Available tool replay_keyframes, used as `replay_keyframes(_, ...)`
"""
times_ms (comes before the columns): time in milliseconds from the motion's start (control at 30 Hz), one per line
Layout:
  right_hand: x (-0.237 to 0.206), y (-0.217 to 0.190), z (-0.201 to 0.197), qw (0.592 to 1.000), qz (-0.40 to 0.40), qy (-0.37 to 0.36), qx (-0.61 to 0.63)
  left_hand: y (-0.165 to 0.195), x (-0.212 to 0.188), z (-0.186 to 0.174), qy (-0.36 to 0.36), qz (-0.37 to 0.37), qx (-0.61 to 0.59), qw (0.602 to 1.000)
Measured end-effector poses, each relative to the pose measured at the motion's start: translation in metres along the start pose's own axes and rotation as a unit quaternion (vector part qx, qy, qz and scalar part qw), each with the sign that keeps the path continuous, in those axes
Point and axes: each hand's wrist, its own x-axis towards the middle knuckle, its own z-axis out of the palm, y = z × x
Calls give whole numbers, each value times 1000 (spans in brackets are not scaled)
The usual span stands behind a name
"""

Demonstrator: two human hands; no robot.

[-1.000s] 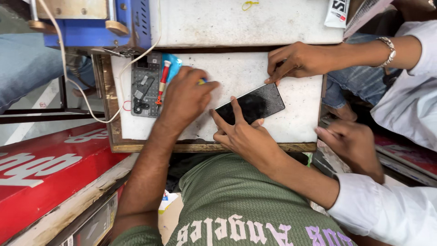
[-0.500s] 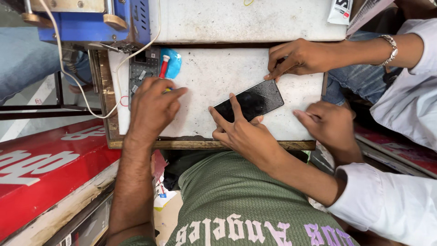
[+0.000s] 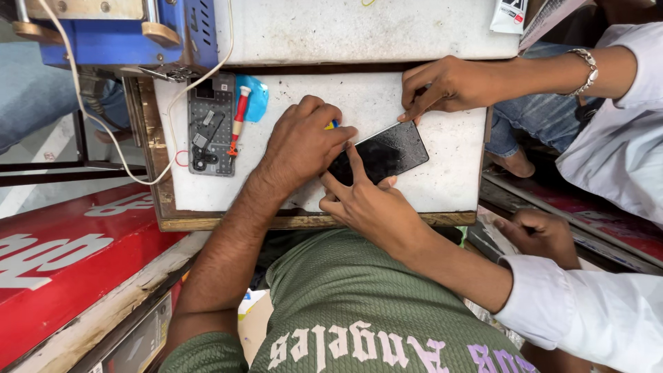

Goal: The person handles a smartphone at a repair bench, peels a strip of blue adhesive tape from a tape roll, trims it with a screwdriver-like tool, and presses the tape onto the phone's screen area. They then reposition the phone and continue applying tape around its edges while another person briefly assists.

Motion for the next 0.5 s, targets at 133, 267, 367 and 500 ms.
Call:
replay_keyframes(133,1,0,1,999,-17,29,6,-7,-15,-15,-15,-8,66,998)
replay_keyframes(267,-1,1,-3,1000,-23,0,-19,-11,-64,-93,58,-161,156,973)
replay_keyframes(367,-2,3,-10,1000,1,-6,13,9,-82,-104,91,-169,125,973)
replay_keyframes(500,0,4,-16,998,-42,-19,-33,34,-88,-70,125,-131,29,983)
